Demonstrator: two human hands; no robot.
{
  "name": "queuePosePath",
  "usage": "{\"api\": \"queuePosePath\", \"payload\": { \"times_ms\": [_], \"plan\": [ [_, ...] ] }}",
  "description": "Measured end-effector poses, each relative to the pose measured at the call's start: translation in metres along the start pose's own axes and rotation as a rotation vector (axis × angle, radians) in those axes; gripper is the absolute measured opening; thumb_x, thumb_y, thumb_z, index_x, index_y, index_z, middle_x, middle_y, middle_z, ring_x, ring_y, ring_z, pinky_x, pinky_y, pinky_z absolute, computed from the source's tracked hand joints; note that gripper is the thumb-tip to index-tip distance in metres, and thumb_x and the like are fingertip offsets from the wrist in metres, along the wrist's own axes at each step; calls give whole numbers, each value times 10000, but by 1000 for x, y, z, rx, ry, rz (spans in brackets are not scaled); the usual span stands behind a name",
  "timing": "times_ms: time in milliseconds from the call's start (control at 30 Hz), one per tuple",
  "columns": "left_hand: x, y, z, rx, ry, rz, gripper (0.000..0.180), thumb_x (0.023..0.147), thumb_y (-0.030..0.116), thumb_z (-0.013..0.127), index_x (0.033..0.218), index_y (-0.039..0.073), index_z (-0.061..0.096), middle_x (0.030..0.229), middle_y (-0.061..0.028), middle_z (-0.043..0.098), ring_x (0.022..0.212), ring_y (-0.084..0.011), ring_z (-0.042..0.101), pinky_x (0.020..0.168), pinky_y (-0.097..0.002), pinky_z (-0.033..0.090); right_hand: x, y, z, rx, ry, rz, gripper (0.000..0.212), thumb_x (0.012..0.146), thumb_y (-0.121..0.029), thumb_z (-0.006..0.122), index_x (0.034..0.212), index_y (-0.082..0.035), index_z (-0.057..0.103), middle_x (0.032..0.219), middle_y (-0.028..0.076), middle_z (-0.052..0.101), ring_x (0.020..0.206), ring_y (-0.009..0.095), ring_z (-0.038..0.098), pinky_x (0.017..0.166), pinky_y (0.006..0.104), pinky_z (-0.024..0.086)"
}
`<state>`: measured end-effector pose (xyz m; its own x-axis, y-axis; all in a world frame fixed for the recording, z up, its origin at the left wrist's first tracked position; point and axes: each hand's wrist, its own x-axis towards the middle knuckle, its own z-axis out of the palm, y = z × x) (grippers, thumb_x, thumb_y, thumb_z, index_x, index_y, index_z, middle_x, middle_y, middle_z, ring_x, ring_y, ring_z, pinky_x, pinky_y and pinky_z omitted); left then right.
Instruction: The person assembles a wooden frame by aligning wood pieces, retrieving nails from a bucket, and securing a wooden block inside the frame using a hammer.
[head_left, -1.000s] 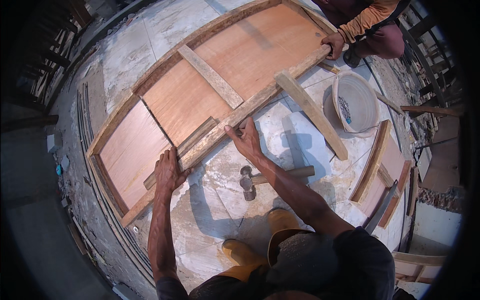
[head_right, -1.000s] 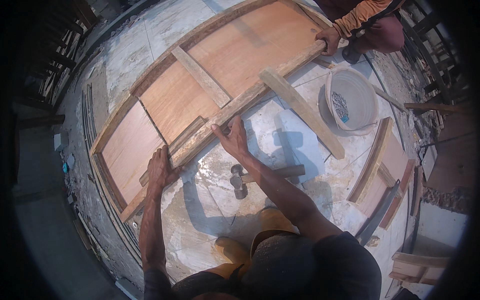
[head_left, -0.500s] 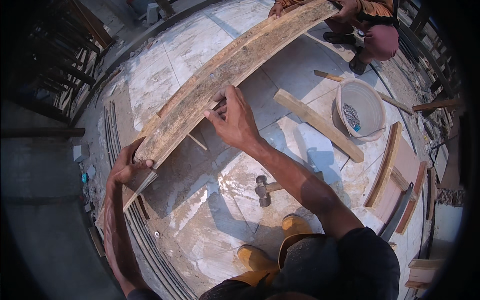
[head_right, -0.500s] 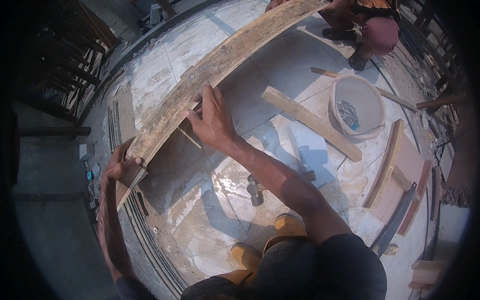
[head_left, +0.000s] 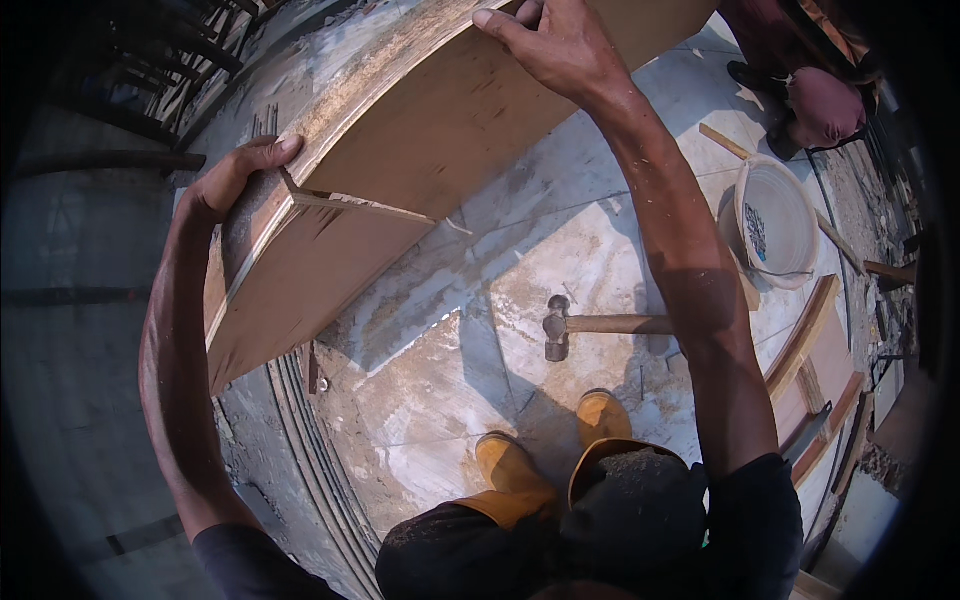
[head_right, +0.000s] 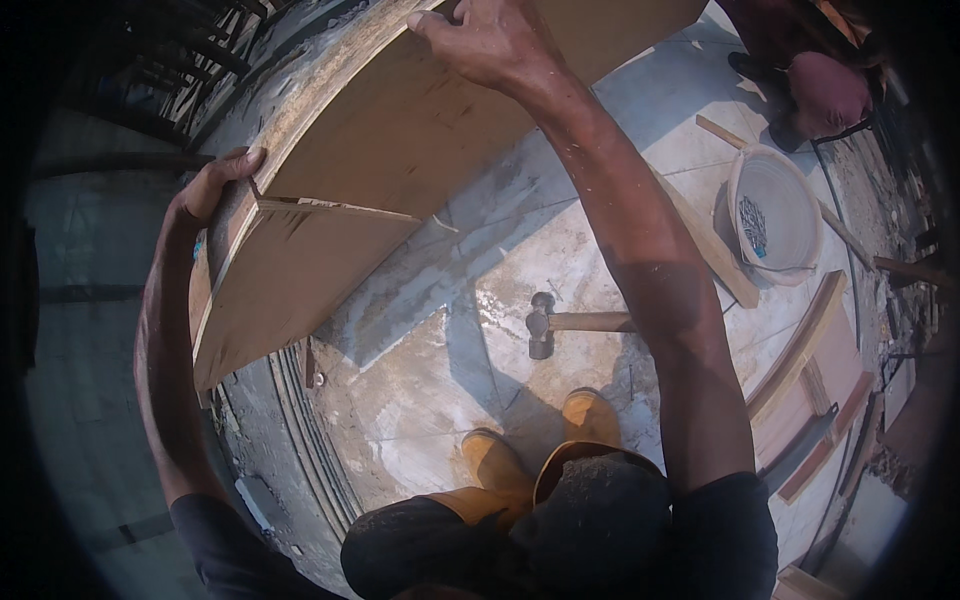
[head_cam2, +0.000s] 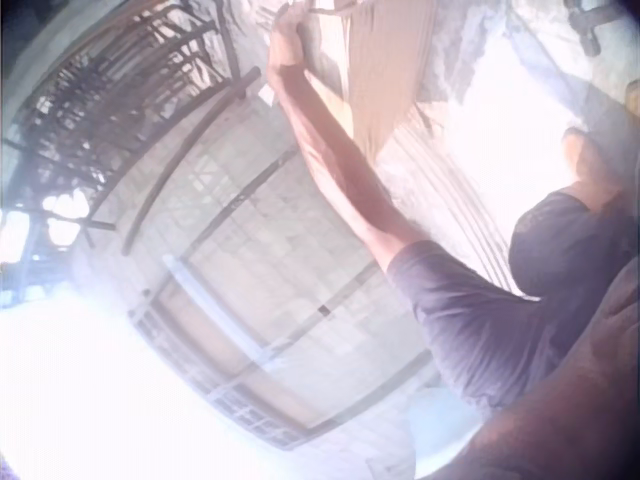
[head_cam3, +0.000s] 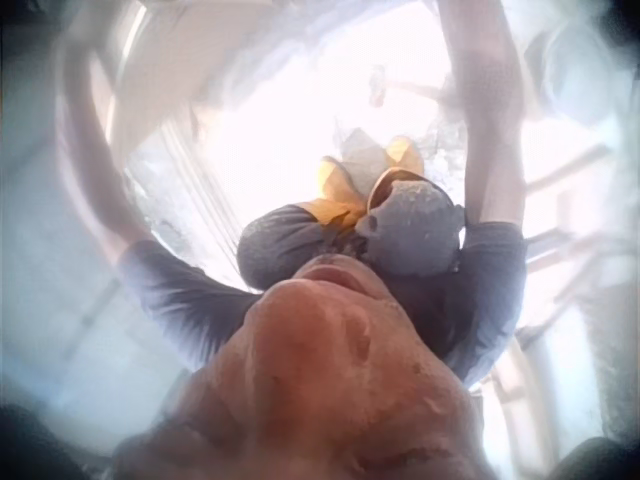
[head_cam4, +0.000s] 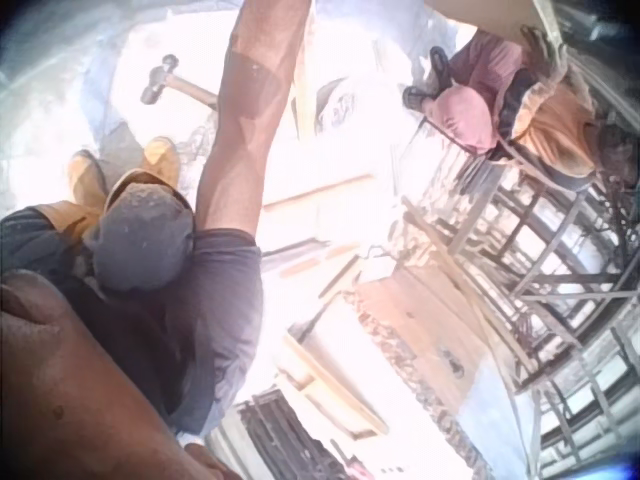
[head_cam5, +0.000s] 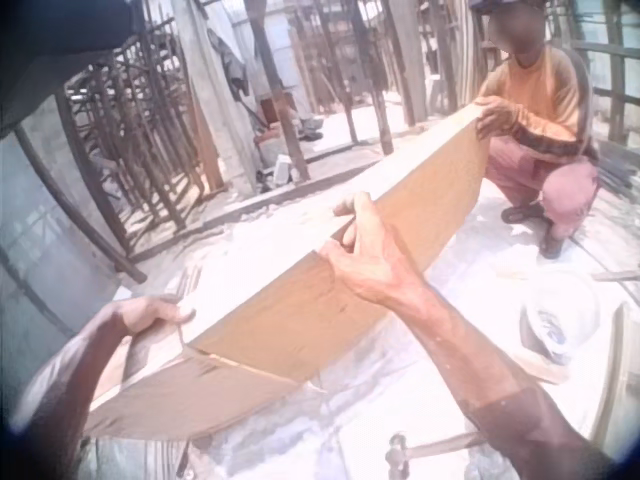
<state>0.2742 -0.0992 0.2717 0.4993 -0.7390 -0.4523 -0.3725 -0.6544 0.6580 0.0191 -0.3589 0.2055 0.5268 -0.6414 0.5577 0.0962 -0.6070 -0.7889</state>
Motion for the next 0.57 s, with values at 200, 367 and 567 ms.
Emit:
{"api": "queuePosePath", "payload": {
  "times_ms": [200,367,567],
  "plan": [
    [13,9,9,-73,116,-157,726,958,605,572,1286,-40,633,1130,-160,706,962,-189,694,893,-331,518,21,28,11,-57,-40,-24,455,862,-168,724,1229,13,525,676,48,570,644,167,564,621,341,472],
    [-3,17,-11,578,119,30,832,972,711,446,1261,-41,654,1084,-219,707,1009,-260,689,937,-373,499,22,40,13,-290,16,52,453,917,-349,702,1192,-12,578,941,169,648,829,309,647,780,450,523],
    [-88,-140,-62,599,764,133,703,955,652,544,1317,62,666,1322,-247,633,1337,-364,537,1164,-453,365,18,68,30,-342,7,-50,471,934,-454,640,1233,-93,589,1101,280,670,1042,429,671,904,528,512]
  ]
}}
